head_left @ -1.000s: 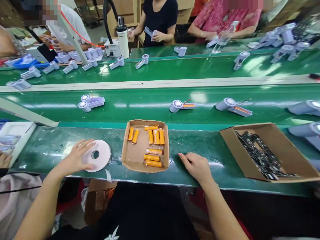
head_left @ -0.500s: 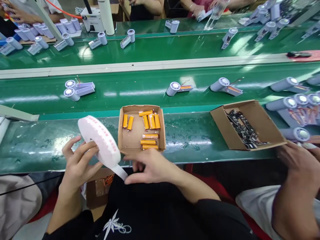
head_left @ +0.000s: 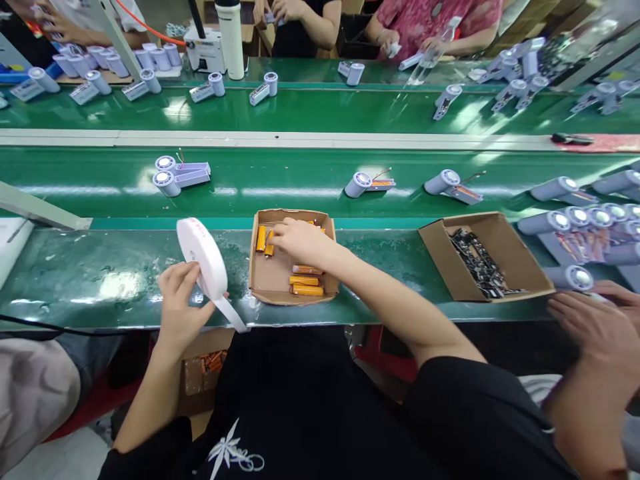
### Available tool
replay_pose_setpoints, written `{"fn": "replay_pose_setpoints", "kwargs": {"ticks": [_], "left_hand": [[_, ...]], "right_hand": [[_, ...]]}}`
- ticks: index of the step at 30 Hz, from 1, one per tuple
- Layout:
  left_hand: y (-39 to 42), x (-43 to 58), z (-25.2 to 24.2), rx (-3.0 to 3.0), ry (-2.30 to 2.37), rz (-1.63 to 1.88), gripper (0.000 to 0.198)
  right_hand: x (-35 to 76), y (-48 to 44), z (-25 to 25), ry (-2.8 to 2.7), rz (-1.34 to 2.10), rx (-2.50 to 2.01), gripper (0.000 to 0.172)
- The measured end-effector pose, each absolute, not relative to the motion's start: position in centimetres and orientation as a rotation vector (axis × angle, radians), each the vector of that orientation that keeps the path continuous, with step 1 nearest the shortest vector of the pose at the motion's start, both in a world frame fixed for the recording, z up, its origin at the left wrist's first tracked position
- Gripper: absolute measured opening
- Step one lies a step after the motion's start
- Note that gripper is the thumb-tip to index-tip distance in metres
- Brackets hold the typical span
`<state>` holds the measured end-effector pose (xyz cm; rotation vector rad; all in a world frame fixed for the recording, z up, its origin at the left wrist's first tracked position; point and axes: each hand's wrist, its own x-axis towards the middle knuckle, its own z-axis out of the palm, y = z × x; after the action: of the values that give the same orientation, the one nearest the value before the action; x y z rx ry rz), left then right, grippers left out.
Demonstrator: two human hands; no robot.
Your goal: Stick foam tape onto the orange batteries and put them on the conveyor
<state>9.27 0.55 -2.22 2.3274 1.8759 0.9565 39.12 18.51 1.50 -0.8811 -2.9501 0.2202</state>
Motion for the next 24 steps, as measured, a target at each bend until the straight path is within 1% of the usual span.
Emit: {"fn": "replay_pose_setpoints", "kwargs": {"ticks": [2,3,5,6,8,11,13,15,18,21,24], "left_hand": [[1.2,10.3,-2.1,2.342,1.869,1.057,0.072],[1.5,10.7,-2.2,2.353,1.856,1.086,0.068],[1.7,11.2,-2.3,2.381,1.834,1.084,0.066],[1.6,11.3,-2.3,2.399,1.834,1.080,0.065],[1.2,11.3,-2.1,2.443,1.847,1.065,0.063],[0.5,11.4,-1.5,2.497,1.880,1.031,0.062],[0.3,11.7,-1.0,2.529,1.898,1.008,0.062],[0.2,12.1,-0.5,2.566,1.899,0.980,0.062],[0.2,12.7,-0.1,2.592,1.905,0.955,0.063],[0.3,13.0,0.0,2.598,1.917,0.937,0.067],[0.4,13.3,0.1,2.649,1.890,0.907,0.065]], "right_hand": [[38.6,20.6,0.1,-3.004,0.169,-0.770,0.024],[38.5,21.2,-0.4,-3.001,0.202,-0.738,0.022],[38.5,21.6,-0.8,-2.931,0.410,-0.718,0.018],[38.7,21.5,-0.6,-2.854,0.583,-0.724,0.017],[39.3,20.6,0.2,-2.569,1.027,-0.749,0.022],[40.3,17.5,1.8,-1.897,1.679,-0.728,0.037],[40.6,14.9,2.5,-1.512,1.923,-0.679,0.046],[40.8,12.4,3.0,-1.316,2.009,-0.665,0.052],[40.9,10.1,3.4,-1.195,2.045,-0.669,0.059],[41.1,9.5,3.6,-1.018,2.084,-0.702,0.056],[41.3,9.6,3.7,-0.879,2.106,-0.728,0.051]]}}
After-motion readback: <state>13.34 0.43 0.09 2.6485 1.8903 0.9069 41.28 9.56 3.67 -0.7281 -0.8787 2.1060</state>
